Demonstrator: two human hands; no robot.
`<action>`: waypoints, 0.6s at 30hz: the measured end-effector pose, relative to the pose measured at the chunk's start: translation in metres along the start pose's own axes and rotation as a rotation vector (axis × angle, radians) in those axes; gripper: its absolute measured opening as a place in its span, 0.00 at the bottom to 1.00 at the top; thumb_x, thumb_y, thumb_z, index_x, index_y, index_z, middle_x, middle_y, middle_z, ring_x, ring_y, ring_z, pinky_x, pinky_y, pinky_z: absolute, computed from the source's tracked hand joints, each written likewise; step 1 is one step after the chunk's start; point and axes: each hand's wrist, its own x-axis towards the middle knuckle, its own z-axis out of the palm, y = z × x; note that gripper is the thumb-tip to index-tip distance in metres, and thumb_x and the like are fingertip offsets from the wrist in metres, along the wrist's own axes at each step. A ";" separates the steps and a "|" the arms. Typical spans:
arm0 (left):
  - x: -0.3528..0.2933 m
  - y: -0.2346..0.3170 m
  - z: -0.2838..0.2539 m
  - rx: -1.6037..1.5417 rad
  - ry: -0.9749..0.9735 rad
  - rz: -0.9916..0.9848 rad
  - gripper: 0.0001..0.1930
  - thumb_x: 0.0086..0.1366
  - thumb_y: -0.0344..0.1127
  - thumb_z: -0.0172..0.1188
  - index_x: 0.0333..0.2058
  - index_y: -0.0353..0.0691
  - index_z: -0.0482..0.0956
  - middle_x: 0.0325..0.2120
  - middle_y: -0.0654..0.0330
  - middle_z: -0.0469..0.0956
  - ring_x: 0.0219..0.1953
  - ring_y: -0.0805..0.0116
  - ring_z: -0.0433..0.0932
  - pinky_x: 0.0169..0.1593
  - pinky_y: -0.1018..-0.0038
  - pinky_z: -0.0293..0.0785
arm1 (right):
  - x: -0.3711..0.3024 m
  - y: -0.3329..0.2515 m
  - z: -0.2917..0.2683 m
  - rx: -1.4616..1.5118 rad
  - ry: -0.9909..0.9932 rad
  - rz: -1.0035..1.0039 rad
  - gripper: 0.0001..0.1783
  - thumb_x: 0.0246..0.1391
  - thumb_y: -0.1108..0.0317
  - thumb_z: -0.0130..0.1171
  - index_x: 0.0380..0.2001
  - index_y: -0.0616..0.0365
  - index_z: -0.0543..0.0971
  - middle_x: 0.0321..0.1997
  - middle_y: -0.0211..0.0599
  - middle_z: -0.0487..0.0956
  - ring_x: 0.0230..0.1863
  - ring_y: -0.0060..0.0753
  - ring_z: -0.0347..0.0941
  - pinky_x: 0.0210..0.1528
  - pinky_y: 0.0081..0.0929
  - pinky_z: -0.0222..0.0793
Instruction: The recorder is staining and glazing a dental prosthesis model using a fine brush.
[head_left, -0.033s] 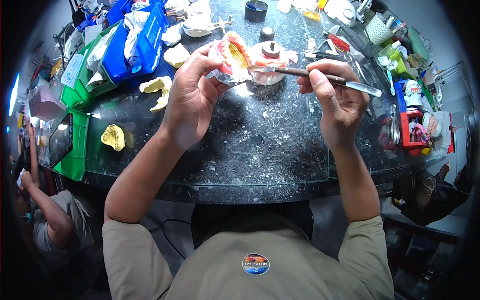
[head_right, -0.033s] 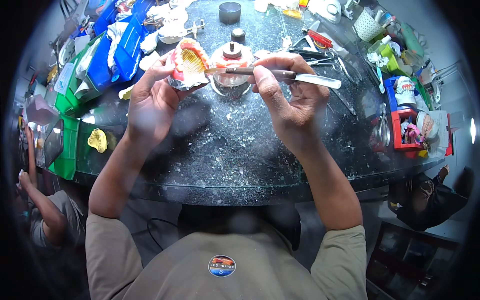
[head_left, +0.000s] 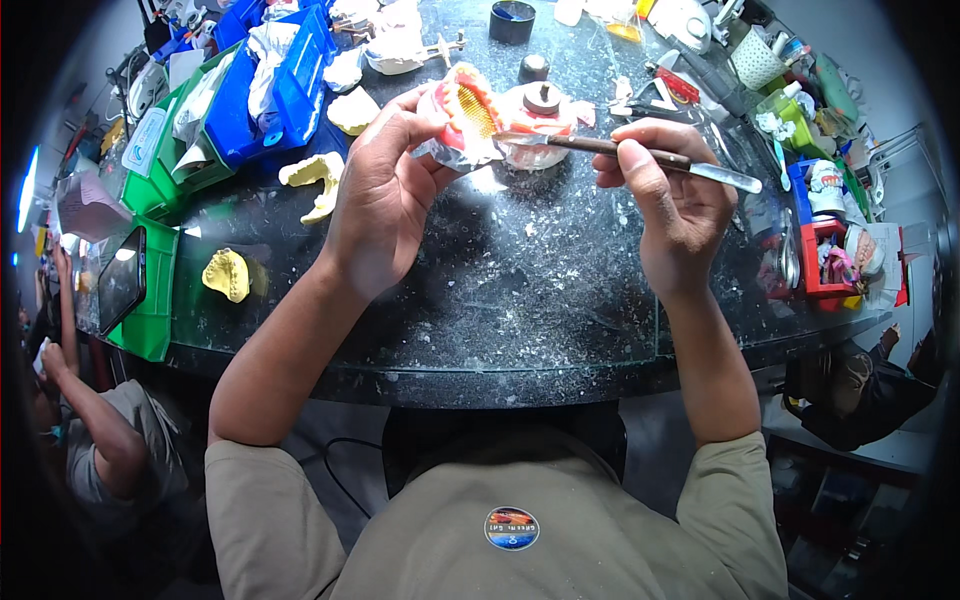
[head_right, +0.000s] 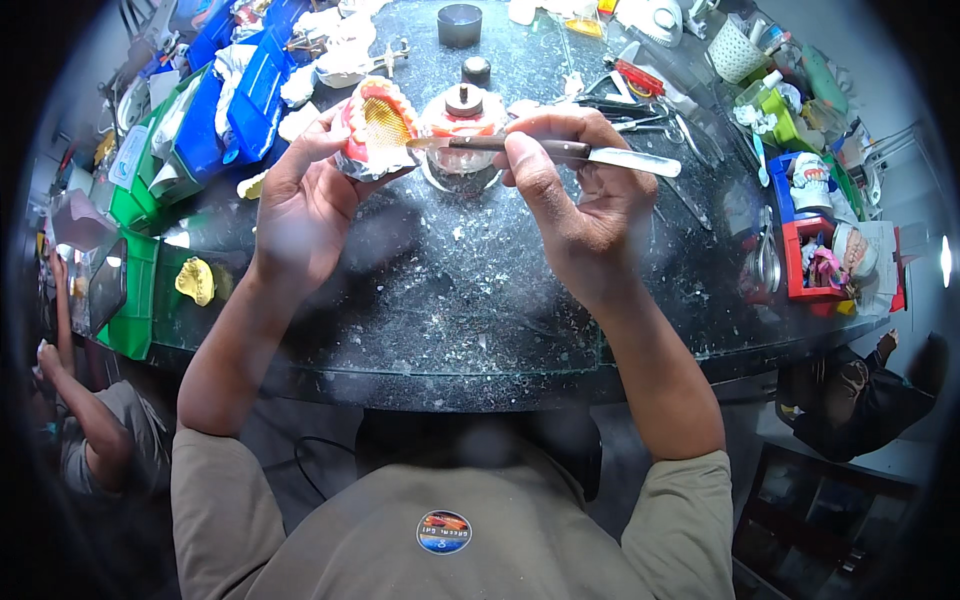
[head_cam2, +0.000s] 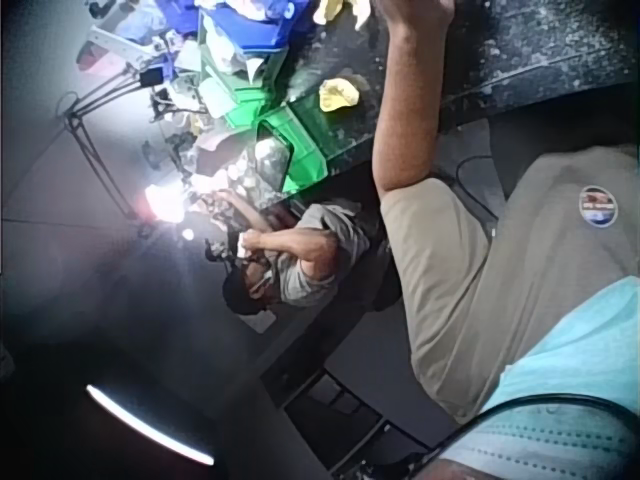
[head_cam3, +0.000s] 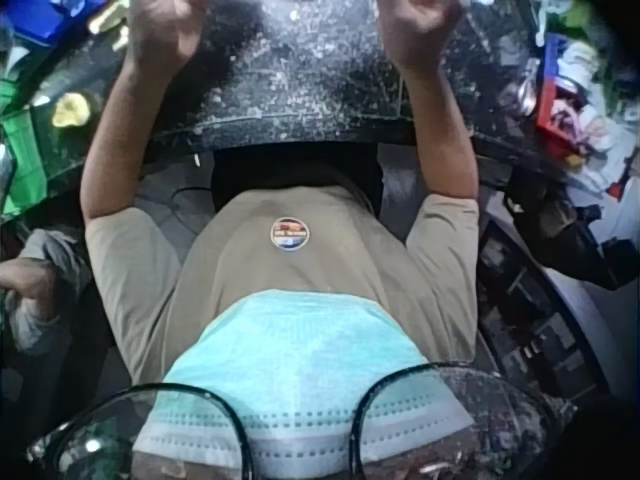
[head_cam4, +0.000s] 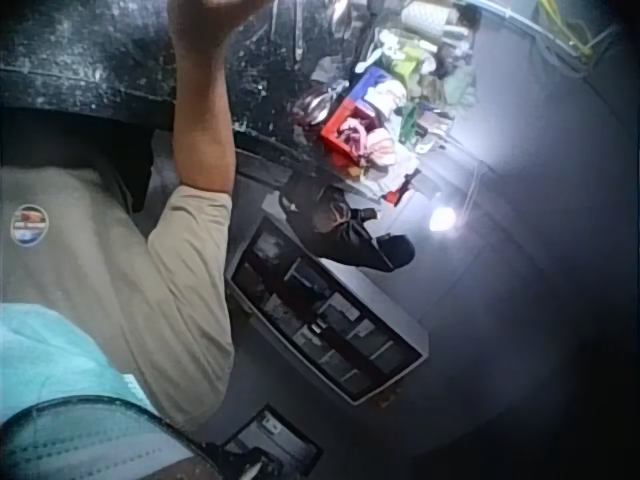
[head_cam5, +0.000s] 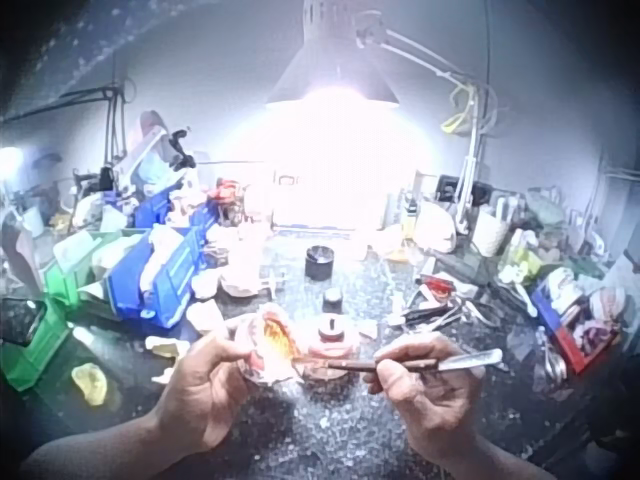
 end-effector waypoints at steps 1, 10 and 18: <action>0.000 0.000 0.001 0.000 -0.001 0.000 0.15 0.64 0.34 0.44 0.47 0.33 0.67 0.43 0.59 0.72 0.44 0.73 0.73 0.51 0.72 0.69 | 0.000 0.000 0.000 -0.004 -0.010 0.003 0.06 0.55 0.76 0.52 0.34 0.67 0.75 0.28 0.40 0.77 0.29 0.25 0.76 0.33 0.21 0.75; 0.001 -0.001 -0.002 -0.024 -0.031 0.010 0.15 0.64 0.33 0.43 0.47 0.33 0.66 0.43 0.59 0.72 0.45 0.72 0.74 0.52 0.72 0.69 | 0.014 0.015 -0.016 0.147 0.158 0.098 0.08 0.55 0.71 0.53 0.36 0.64 0.74 0.31 0.42 0.80 0.30 0.25 0.77 0.37 0.21 0.71; 0.000 0.001 -0.005 -0.079 -0.008 -0.052 0.18 0.66 0.36 0.41 0.50 0.30 0.65 0.46 0.55 0.72 0.46 0.70 0.74 0.53 0.71 0.70 | 0.017 0.026 -0.026 0.265 0.172 0.239 0.12 0.57 0.69 0.49 0.40 0.66 0.74 0.33 0.44 0.79 0.34 0.31 0.76 0.42 0.27 0.71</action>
